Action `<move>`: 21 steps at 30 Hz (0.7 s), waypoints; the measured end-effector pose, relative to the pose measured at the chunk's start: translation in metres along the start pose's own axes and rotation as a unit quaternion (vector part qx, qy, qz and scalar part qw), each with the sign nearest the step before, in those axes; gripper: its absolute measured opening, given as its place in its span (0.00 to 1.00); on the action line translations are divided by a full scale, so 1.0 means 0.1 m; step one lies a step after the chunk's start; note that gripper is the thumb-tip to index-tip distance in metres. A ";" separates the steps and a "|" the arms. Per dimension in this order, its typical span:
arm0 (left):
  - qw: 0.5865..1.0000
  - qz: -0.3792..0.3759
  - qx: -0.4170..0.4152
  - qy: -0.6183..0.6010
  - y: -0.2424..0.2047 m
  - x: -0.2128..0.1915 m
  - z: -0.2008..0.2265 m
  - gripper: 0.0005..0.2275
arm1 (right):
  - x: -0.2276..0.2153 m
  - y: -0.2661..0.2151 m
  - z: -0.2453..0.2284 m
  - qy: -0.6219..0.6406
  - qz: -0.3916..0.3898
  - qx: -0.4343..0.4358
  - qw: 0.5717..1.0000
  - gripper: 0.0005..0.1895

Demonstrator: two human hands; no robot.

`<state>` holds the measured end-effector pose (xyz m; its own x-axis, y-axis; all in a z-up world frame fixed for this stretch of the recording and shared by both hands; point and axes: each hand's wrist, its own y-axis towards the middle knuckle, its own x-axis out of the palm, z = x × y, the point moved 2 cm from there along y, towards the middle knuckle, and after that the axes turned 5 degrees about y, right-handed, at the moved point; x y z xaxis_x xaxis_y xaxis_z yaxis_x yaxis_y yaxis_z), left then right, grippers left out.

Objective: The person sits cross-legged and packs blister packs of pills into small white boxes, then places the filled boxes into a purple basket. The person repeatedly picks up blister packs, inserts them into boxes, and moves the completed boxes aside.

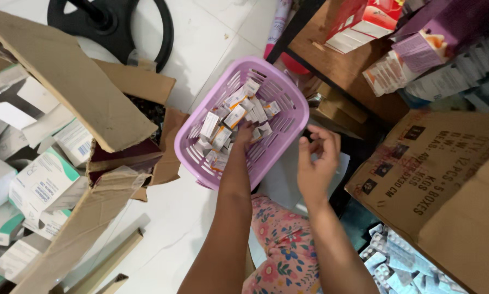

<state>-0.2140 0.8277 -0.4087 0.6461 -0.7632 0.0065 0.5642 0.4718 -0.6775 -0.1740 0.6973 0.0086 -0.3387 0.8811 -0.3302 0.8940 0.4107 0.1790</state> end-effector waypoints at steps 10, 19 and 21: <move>0.979 -0.061 -0.006 -0.195 0.12 0.13 0.22 0.22 | 0.09 -0.10 -0.16 -0.023 -0.025 -0.019 0.999 0.12; 0.995 0.016 -0.096 -0.037 0.07 0.01 0.01 0.19 | 0.10 -0.08 -0.18 -0.025 -0.047 -0.001 0.999 0.11; 0.997 0.008 -0.078 0.009 0.10 -0.01 0.00 0.18 | 0.11 -0.07 -0.19 -0.023 -0.052 -0.001 0.998 0.11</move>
<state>-0.2086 0.8331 -0.4158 0.6440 -0.7648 -0.0173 0.4665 0.4105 -0.7835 -0.1894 0.7089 0.0208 -0.4153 0.8225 -0.3886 0.8546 0.4991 0.1431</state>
